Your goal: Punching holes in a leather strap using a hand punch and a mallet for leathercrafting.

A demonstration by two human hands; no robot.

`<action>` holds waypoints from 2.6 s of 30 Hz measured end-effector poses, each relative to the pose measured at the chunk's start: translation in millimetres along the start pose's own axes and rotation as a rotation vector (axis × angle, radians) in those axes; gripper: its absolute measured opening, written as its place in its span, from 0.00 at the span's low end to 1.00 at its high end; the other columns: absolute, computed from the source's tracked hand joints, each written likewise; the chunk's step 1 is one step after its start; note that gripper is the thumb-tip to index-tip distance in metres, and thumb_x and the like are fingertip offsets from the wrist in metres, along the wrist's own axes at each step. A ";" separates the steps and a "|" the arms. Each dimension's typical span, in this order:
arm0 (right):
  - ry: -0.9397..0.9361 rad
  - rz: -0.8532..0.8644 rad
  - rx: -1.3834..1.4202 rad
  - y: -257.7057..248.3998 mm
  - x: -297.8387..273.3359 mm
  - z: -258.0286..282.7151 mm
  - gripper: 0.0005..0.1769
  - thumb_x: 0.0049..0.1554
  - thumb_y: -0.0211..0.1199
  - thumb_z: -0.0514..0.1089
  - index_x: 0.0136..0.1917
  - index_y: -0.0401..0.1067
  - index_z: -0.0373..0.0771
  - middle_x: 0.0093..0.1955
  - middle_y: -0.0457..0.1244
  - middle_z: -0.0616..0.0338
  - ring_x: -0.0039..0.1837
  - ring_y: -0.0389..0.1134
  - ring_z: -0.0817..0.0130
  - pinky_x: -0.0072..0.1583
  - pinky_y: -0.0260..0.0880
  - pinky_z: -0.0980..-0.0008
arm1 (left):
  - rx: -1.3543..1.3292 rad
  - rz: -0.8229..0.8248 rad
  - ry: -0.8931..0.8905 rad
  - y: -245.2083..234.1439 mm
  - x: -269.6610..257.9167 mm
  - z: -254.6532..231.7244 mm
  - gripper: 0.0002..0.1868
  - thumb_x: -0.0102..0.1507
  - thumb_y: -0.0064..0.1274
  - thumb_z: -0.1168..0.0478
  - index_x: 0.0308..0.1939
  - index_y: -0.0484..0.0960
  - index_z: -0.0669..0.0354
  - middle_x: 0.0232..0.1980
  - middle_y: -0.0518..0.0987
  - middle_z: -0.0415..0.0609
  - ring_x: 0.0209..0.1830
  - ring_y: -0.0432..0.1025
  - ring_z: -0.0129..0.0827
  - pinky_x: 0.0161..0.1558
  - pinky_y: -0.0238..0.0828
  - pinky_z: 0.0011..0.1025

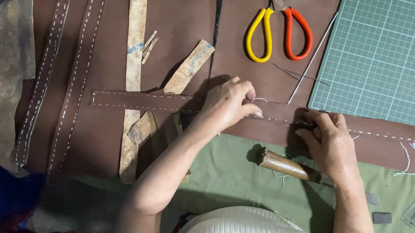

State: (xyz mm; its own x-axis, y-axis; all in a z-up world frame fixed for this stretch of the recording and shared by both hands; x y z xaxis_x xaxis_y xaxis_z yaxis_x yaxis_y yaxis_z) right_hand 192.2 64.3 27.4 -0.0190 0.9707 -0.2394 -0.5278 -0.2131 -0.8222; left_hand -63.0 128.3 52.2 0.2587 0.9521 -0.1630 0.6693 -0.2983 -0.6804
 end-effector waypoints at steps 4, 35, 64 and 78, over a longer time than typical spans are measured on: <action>0.007 0.007 0.017 -0.5 -0.8 3.9 0.27 0.54 0.71 0.44 0.66 0.70 0.57 0.58 0.61 0.53 0.58 0.71 0.45 0.55 0.75 0.44 | 0.064 0.069 -0.039 18.6 7.6 7.2 0.07 0.60 0.63 0.56 0.36 0.80 0.47 0.40 0.77 0.47 0.43 0.80 0.52 0.43 0.79 0.47; -0.173 -0.583 0.329 -84.6 -67.9 36.3 0.12 0.70 0.70 0.31 0.61 0.68 0.30 0.58 0.65 0.46 0.56 0.66 0.62 0.60 0.69 0.68 | -0.075 -0.377 0.219 39.6 -45.6 12.1 0.18 0.61 0.65 0.60 0.53 0.80 0.54 0.42 0.77 0.50 0.33 0.76 0.40 0.32 0.77 0.41; 0.038 -0.121 1.471 25.1 21.0 49.9 0.12 0.58 0.64 0.26 0.54 0.67 0.28 0.41 0.69 0.40 0.45 0.76 0.47 0.45 0.83 0.49 | 0.007 -0.496 0.082 59.2 -42.9 33.8 0.24 0.57 0.66 0.47 0.50 0.74 0.47 0.35 0.73 0.42 0.33 0.79 0.41 0.28 0.78 0.42; 0.175 -0.159 1.473 41.0 44.8 54.7 0.09 0.56 0.68 0.26 0.47 0.69 0.29 0.36 0.67 0.41 0.38 0.75 0.48 0.40 0.84 0.51 | -0.006 -0.501 0.086 54.6 -43.3 31.1 0.24 0.57 0.66 0.46 0.51 0.73 0.46 0.35 0.73 0.41 0.32 0.79 0.41 0.27 0.78 0.43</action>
Point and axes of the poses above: each hand's wrist, its own x-axis towards the middle knuckle, its own y-axis out of the palm, z = x × y, the point moved 8 cm from there along x, towards the middle knuckle
